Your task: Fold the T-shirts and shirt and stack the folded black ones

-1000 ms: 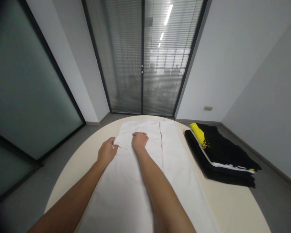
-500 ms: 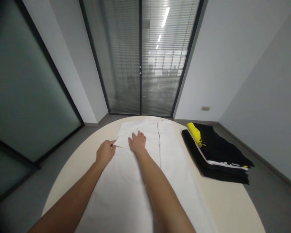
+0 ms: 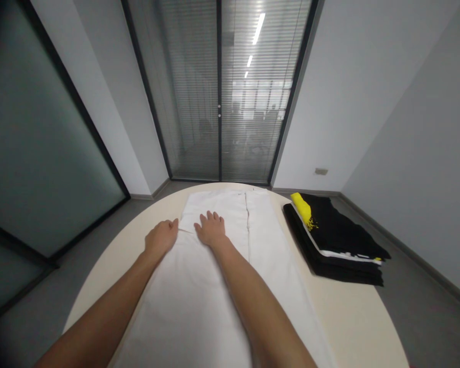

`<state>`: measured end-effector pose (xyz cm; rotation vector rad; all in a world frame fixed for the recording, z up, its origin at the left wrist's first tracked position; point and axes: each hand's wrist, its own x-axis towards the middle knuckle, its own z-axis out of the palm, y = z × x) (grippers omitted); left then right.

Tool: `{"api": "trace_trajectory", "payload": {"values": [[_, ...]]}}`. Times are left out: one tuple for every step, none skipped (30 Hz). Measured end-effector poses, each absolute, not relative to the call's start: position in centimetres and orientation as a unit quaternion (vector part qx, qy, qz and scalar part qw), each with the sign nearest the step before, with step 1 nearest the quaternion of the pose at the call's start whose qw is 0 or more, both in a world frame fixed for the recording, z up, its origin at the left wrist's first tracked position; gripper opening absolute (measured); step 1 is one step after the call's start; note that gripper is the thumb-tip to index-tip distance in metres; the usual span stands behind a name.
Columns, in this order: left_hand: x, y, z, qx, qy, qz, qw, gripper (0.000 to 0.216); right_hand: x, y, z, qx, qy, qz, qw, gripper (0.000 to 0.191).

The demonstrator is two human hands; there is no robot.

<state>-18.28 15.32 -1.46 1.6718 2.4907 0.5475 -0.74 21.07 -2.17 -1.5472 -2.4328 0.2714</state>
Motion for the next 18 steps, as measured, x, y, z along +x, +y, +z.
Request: {"api": "trace_trajectory", "payload": {"values": [[-18.4,15.4,-1.5,0.548,0.816,0.175,0.049,0.05,-0.7,20.9,-2.3,-0.524,-0.838,0.1,0.112,0.058],[-18.4,15.5,-1.5,0.55,0.816,0.171,0.051,0.046,-0.6,20.9,-2.4,-0.522,-0.84,0.105,0.105,0.059],[-18.5,15.5,-1.6,0.551,0.816,0.169,0.053,0.043,-0.5,20.8,-2.6,-0.522,-0.84,0.109,0.101,0.061],[-18.5,15.5,-1.7,0.552,0.815,0.167,0.053,0.039,-0.4,20.7,-2.7,-0.523,-0.839,0.113,0.1,0.062],[-18.5,15.4,-1.7,0.552,0.815,0.167,0.054,0.036,-0.4,20.7,-2.8,-0.525,-0.837,0.117,0.099,0.063],[-18.5,15.4,-1.8,0.551,0.815,0.169,0.055,0.033,-0.3,20.6,-2.9,-0.527,-0.835,0.119,0.101,0.064],[-18.5,15.4,-1.8,0.549,0.816,0.172,0.056,0.031,-0.2,20.5,-2.9,-0.529,-0.833,0.121,0.103,0.064],[-18.5,15.4,-1.9,0.546,0.817,0.175,0.056,0.03,-0.2,20.4,-2.9,-0.53,-0.832,0.119,0.108,0.064],[-18.5,15.4,-2.0,0.542,0.819,0.181,0.056,0.028,-0.2,20.3,-2.9,-0.53,-0.832,0.117,0.114,0.064],[-18.4,15.5,-2.1,0.537,0.817,0.2,0.061,0.026,-0.1,20.2,-2.9,-0.53,-0.832,0.113,0.12,0.063],[-18.4,15.6,-2.3,0.532,0.812,0.228,0.069,0.023,-0.1,20.0,-2.8,-0.53,-0.831,0.109,0.128,0.062],[-18.4,15.7,-2.5,0.528,0.804,0.263,0.079,0.019,-0.1,19.9,-2.8,-0.53,-0.831,0.105,0.135,0.06],[-18.4,15.9,-2.7,0.524,0.792,0.3,0.09,0.016,0.0,19.8,-2.7,-0.53,-0.83,0.102,0.142,0.059],[-18.5,16.1,-2.9,0.52,0.78,0.334,0.101,0.014,0.0,19.7,-2.7,-0.53,-0.829,0.1,0.148,0.057],[-18.5,16.2,-3.1,0.518,0.768,0.361,0.109,0.013,0.0,19.7,-2.7,-0.531,-0.828,0.099,0.151,0.057],[-18.6,16.4,-3.3,0.519,0.759,0.377,0.114,0.014,0.1,19.6,-2.7,-0.532,-0.827,0.1,0.151,0.056],[-18.7,16.6,-3.4,0.52,0.751,0.388,0.119,0.016,0.1,19.6,-2.8,-0.532,-0.827,0.103,0.149,0.057],[-18.8,16.7,-3.6,0.523,0.742,0.401,0.126,0.018,0.1,19.7,-2.8,-0.533,-0.827,0.105,0.147,0.057]]}}
